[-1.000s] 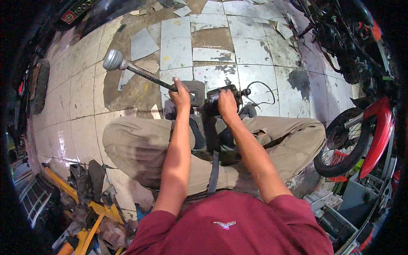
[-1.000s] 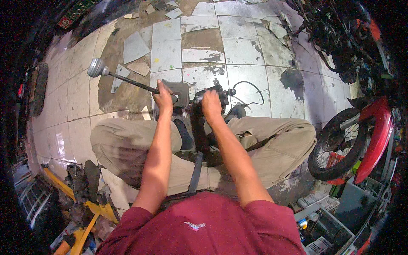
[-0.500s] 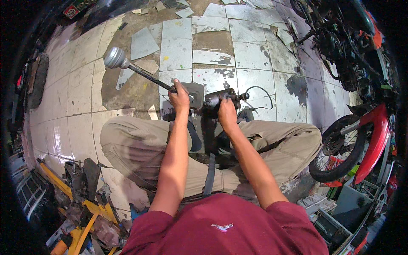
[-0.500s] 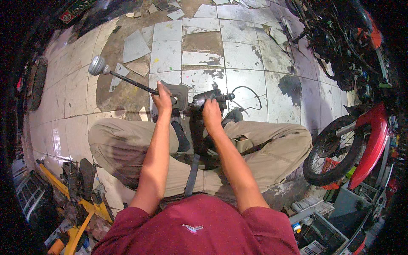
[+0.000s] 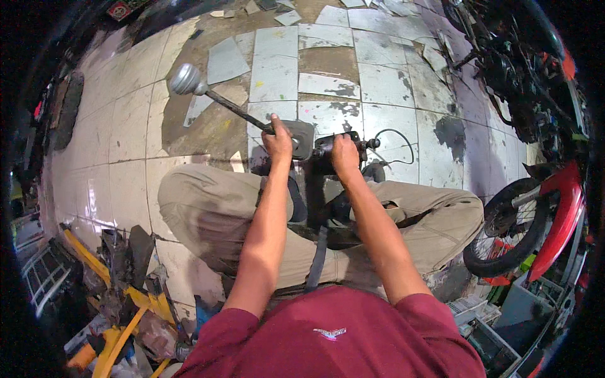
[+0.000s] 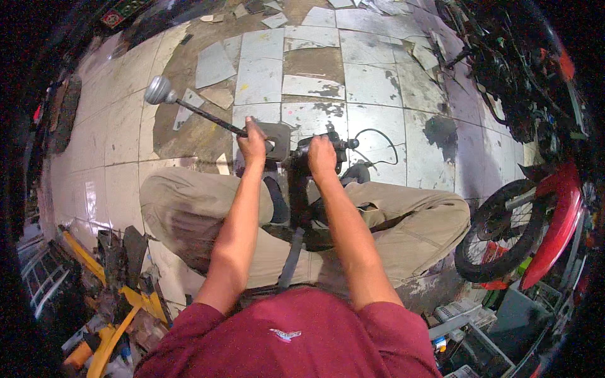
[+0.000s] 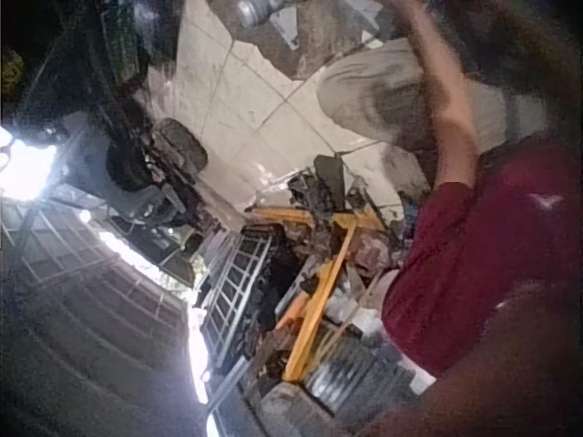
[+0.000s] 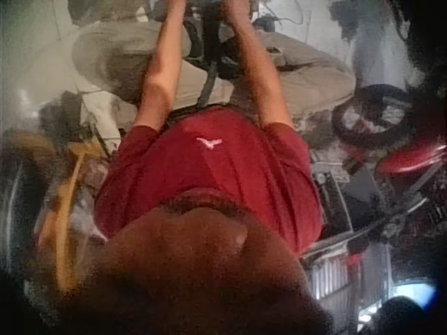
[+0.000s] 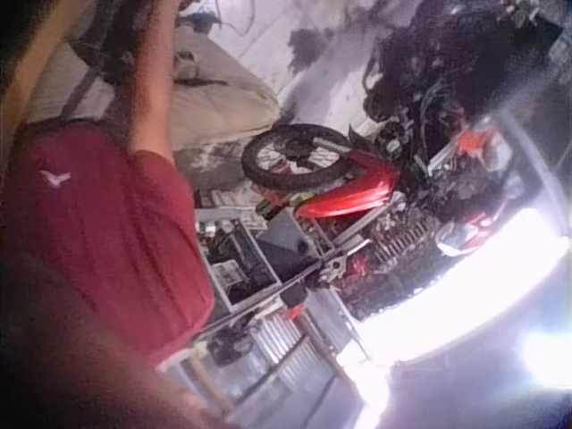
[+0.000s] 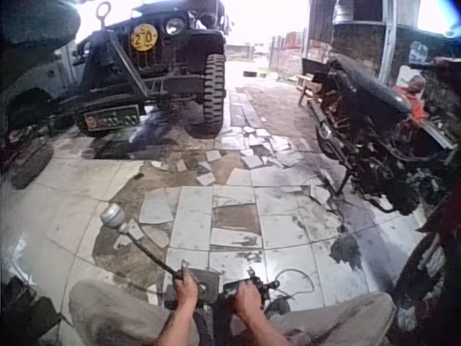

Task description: The person sits on the floor and uses a hammer to repeatedly strike a mechanical component held in their lap. They adjust the position of the part and the hammer between strikes, focusing on a specific area of the assembly.

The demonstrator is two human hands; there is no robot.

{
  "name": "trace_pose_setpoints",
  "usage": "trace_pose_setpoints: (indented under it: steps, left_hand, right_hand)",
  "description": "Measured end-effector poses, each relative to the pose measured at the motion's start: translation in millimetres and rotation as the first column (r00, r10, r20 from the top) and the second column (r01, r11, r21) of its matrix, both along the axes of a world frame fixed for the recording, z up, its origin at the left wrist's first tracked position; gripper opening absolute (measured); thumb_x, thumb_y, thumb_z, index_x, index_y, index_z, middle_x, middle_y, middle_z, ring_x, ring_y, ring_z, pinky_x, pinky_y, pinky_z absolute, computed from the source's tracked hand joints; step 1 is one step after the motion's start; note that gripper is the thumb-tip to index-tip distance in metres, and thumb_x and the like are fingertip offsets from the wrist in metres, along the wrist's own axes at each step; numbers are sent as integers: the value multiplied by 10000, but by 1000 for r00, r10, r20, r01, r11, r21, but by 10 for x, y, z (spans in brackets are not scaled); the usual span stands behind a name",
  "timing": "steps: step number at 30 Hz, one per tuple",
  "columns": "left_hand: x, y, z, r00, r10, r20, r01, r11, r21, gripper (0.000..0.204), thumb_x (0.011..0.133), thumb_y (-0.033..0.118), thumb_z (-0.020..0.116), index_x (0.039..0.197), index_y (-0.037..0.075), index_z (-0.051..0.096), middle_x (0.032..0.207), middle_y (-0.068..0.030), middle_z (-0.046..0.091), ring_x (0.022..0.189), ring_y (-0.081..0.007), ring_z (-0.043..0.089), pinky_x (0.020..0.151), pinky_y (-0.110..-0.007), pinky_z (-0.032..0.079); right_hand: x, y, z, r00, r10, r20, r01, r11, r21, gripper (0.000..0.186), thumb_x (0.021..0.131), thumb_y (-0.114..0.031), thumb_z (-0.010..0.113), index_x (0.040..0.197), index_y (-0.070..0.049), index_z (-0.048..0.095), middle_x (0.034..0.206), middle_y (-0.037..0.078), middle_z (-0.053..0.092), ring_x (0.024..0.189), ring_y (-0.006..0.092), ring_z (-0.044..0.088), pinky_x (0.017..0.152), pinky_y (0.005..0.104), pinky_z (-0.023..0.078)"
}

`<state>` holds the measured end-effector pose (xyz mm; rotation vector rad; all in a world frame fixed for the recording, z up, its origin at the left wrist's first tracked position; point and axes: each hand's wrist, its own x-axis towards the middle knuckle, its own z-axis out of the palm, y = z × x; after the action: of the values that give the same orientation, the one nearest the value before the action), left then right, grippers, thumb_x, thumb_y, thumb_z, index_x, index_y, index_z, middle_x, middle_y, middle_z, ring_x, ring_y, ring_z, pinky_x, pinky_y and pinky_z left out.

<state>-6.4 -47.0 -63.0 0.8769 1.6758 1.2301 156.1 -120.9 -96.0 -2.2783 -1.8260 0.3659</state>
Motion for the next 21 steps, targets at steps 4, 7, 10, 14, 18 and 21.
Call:
trace_pose_setpoints:
  steps: [4, 7, 10, 14, 18, 21]
  left_hand:
    - [-69, -29, 56, 998, -61, -26, 63, 995, 78, 623, 979, 437, 433, 519, 19, 469, 489, -85, 524, 490, -259, 515, 594, -409, 422]
    - [-24, -35, 88, 998, -56, -17, 56, 998, 37, 625, 984, 439, 420, 530, 14, 472, 485, -78, 516, 486, -249, 505, 583, -393, 422]
    - [-35, -38, 43, 996, -75, -56, 78, 995, 59, 623, 988, 441, 414, 538, 15, 472, 482, -65, 504, 486, -231, 498, 569, -378, 416]
    - [-42, -20, -2, 999, -52, 9, 51, 996, 73, 615, 989, 437, 414, 535, 26, 470, 485, -57, 505, 490, -228, 503, 562, -377, 409]
    - [4, -28, 48, 997, -70, -31, 72, 995, 62, 604, 988, 432, 414, 533, 37, 456, 492, -56, 503, 502, -219, 502, 572, -373, 410]
    - [-30, -30, -37, 997, -55, -48, 57, 997, 49, 586, 986, 429, 410, 537, 53, 443, 505, -51, 492, 507, -194, 482, 566, -353, 396]
  right_hand:
    - [13, -327, 5, 1000, 18, 10, -17, 999, -45, 152, 858, -68, 493, 968, -8, 578, 951, 199, 604, 790, 356, 648, 681, 440, 544]
    - [63, -113, -45, 999, 42, -5, -42, 998, 38, 168, 821, -42, 517, 967, -2, 589, 883, 204, 614, 759, 384, 653, 657, 470, 536]
    - [11, 55, -40, 999, 20, 33, -19, 999, -28, 175, 818, -41, 511, 965, -10, 599, 917, 216, 626, 771, 387, 656, 661, 471, 540]
    - [37, -227, 25, 999, -18, -34, 17, 999, -31, 208, 813, -37, 505, 994, -3, 600, 926, 219, 625, 772, 394, 652, 660, 478, 537]
    - [58, -72, -41, 1000, 2, 7, -2, 999, -33, 217, 826, -39, 500, 1019, -6, 593, 937, 208, 620, 771, 382, 656, 654, 467, 541]
    - [39, 9, -12, 1000, 8, -3, -8, 999, -37, 218, 846, -29, 486, 1035, -1, 591, 963, 207, 617, 777, 384, 658, 666, 465, 544]
